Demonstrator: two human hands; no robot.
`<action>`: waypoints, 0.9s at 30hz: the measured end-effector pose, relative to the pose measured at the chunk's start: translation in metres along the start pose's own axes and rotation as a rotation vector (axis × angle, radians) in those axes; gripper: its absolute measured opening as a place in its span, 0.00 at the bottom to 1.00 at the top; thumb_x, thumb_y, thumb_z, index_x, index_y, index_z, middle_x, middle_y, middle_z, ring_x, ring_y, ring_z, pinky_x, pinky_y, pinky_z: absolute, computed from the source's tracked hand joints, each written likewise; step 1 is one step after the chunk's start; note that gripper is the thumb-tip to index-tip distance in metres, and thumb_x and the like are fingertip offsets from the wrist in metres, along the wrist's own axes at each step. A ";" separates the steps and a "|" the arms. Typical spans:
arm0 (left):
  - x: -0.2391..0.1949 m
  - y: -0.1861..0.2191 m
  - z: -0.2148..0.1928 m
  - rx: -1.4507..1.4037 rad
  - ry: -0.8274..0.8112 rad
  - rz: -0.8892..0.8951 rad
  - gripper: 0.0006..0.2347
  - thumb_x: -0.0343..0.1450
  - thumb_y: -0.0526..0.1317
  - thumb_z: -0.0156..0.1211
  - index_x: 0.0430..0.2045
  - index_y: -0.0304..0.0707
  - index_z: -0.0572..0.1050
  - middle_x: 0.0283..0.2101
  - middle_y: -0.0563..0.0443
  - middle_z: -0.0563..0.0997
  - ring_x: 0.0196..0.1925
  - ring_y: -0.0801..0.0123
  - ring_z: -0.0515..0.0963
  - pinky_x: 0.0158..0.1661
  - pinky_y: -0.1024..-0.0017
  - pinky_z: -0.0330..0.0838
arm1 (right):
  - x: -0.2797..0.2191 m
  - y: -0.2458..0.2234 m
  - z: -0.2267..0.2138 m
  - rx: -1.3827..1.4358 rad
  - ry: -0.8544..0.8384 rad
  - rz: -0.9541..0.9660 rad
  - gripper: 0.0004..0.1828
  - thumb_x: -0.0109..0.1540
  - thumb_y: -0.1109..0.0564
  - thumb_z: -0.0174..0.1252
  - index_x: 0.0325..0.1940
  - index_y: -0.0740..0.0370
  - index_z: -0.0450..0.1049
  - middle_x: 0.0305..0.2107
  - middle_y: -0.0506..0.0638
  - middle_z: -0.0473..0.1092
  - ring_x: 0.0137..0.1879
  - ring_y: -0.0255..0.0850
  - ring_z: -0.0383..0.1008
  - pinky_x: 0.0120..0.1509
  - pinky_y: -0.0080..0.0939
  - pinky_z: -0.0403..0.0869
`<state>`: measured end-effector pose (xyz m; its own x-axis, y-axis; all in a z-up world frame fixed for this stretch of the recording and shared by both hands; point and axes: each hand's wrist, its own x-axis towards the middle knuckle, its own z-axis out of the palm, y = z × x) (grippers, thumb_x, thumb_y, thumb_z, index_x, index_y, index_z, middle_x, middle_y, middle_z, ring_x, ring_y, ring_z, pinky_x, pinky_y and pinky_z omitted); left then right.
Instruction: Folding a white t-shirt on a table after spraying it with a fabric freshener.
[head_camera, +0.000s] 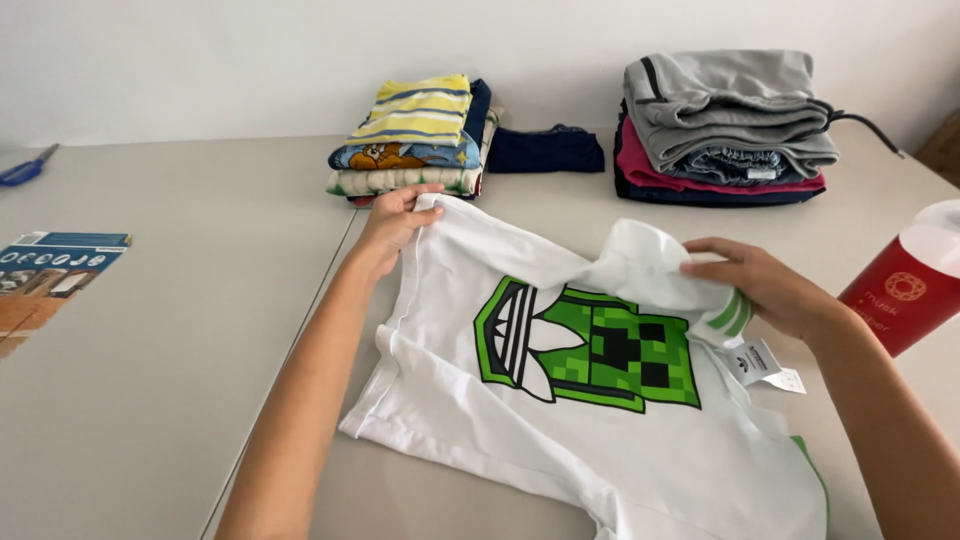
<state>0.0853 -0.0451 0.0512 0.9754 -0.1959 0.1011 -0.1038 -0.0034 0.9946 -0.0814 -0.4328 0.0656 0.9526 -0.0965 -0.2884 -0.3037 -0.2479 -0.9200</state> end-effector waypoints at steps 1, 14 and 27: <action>-0.002 0.001 -0.003 -0.001 0.002 0.005 0.16 0.64 0.30 0.64 0.46 0.40 0.78 0.41 0.56 0.80 0.36 0.77 0.77 0.36 0.83 0.73 | 0.000 0.003 -0.001 -0.002 0.000 -0.005 0.29 0.59 0.55 0.55 0.65 0.58 0.66 0.47 0.59 0.69 0.35 0.51 0.72 0.30 0.42 0.71; -0.107 0.052 -0.024 0.335 0.339 0.713 0.04 0.69 0.39 0.63 0.28 0.40 0.78 0.26 0.60 0.76 0.26 0.79 0.67 0.32 0.80 0.63 | -0.037 0.039 -0.002 -0.321 0.596 -0.603 0.12 0.57 0.78 0.50 0.39 0.67 0.69 0.35 0.58 0.71 0.38 0.46 0.71 0.34 0.41 0.72; -0.148 0.000 -0.016 0.662 0.360 0.565 0.09 0.69 0.36 0.50 0.41 0.38 0.71 0.20 0.46 0.76 0.23 0.58 0.76 0.29 0.63 0.67 | -0.032 0.071 0.035 -0.739 0.729 -0.524 0.13 0.58 0.59 0.63 0.44 0.68 0.76 0.38 0.59 0.74 0.44 0.54 0.70 0.41 0.55 0.72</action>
<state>-0.0562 -0.0007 0.0361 0.7370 -0.0239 0.6755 -0.5610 -0.5790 0.5916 -0.1324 -0.4131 0.0005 0.8020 -0.2876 0.5235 -0.0405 -0.9006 -0.4327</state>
